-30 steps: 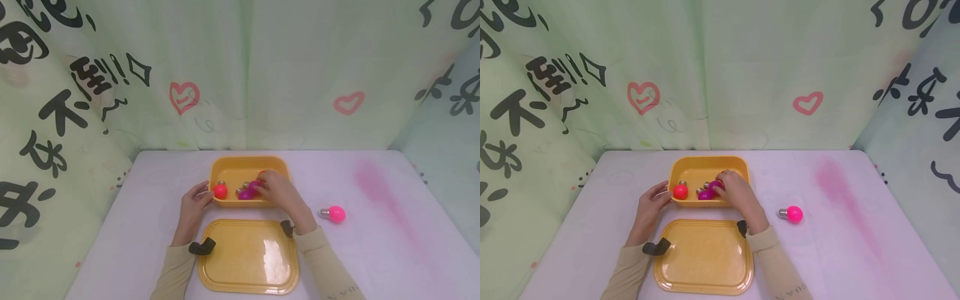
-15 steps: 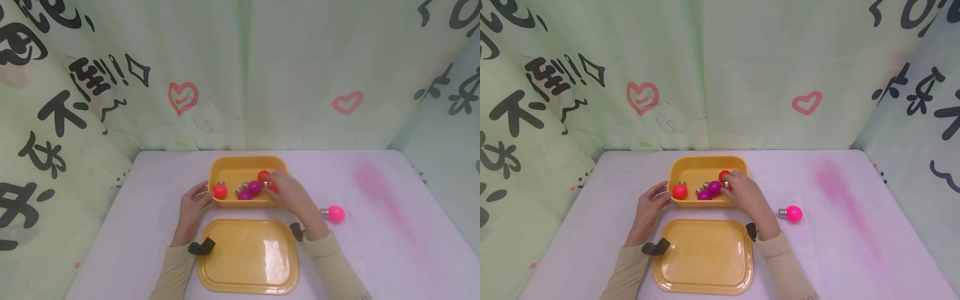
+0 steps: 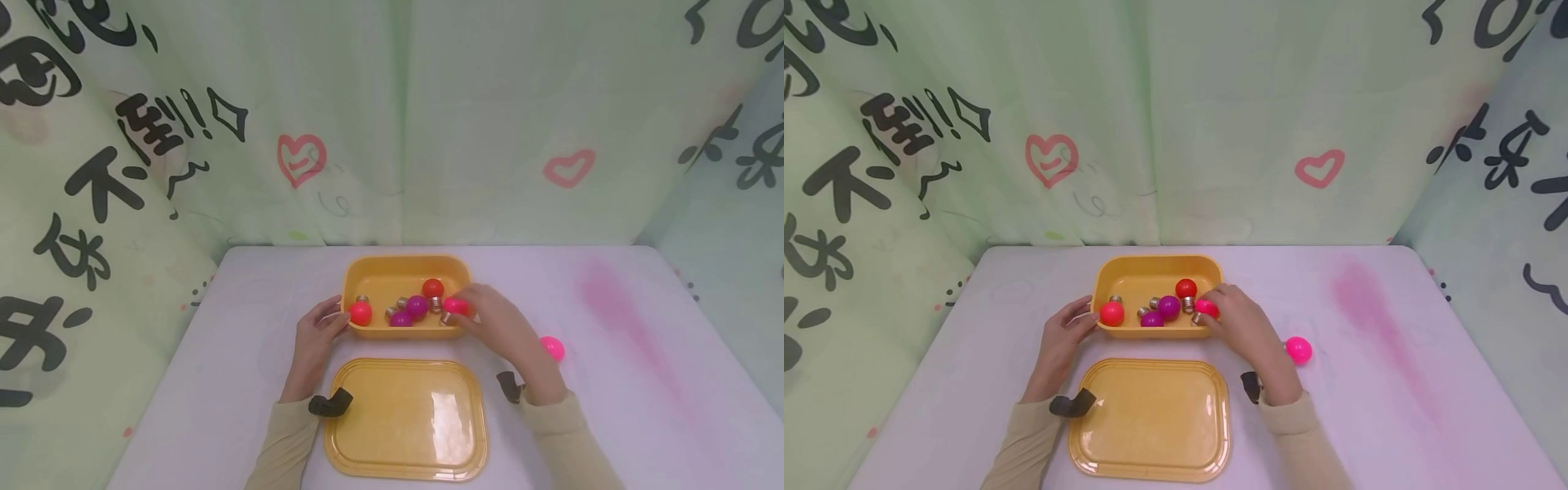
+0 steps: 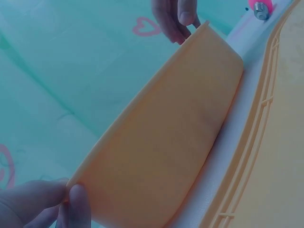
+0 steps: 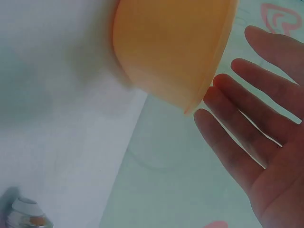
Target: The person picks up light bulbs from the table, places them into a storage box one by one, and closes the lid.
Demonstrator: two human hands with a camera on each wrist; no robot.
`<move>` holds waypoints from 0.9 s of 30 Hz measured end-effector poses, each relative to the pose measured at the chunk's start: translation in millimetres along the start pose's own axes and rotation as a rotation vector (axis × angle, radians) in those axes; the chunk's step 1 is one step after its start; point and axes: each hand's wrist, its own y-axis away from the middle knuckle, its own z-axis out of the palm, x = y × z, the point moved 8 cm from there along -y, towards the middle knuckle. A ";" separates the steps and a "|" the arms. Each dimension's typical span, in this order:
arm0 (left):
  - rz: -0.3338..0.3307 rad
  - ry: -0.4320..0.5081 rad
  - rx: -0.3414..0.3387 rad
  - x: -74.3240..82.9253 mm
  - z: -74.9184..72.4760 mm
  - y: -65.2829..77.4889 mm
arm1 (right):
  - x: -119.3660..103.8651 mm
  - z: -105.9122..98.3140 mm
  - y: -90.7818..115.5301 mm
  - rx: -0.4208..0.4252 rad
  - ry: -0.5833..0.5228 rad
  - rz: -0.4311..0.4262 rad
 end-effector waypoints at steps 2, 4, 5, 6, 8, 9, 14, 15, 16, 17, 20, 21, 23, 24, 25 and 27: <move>0.002 0.005 0.001 0.0 -0.2 -0.1 | 3.1 -2.1 3.4 0.009 0.017 0.002; 0.005 0.010 -0.001 -0.4 -0.1 -0.6 | 5.7 -3.9 6.1 0.016 0.032 0.004; 0.008 0.013 -0.003 -0.4 -0.1 -0.8 | 6.5 -5.1 7.6 0.021 0.038 0.002; 0.007 0.017 -0.002 -0.5 -0.3 -0.7 | 7.6 -6.0 9.0 0.025 0.042 -0.001; 0.008 0.019 -0.003 -1.0 -0.3 -1.0 | 9.0 -8.2 12.4 0.036 0.054 -0.011; 0.009 0.021 -0.003 -1.2 -0.3 -1.1 | 9.9 -9.4 14.2 0.040 0.059 -0.012; 0.017 0.037 -0.001 -1.8 -0.7 -1.3 | 18.5 -13.5 23.7 0.036 0.073 0.006; 0.021 0.040 -0.001 -1.5 -0.7 -1.2 | 21.1 -14.1 25.6 0.030 0.075 0.016; 0.025 0.045 -0.001 -1.2 -0.7 -1.2 | 23.3 -14.7 27.4 0.026 0.076 0.021; 0.032 0.045 -0.001 -0.5 -0.6 -1.0 | 25.3 -15.5 29.1 0.022 0.077 0.028; 0.031 0.040 -0.001 0.0 -0.1 -0.8 | 31.7 -17.8 34.2 0.014 0.089 0.034; 0.030 0.034 -0.001 0.0 0.0 -0.6 | 33.8 -18.4 35.7 0.011 0.091 0.036; 0.025 0.017 -0.001 0.0 0.1 -0.5 | 37.8 -19.4 38.2 0.005 0.096 0.040; 0.022 0.015 0.000 -0.1 0.0 -0.6 | 39.9 -19.5 39.4 -0.002 0.099 0.045; 0.024 0.013 -0.001 0.2 0.1 -0.5 | 41.9 -19.5 40.5 -0.010 0.102 0.050; 0.028 0.008 -0.002 0.9 -0.1 -0.4 | 45.3 -20.0 42.1 -0.024 0.104 0.061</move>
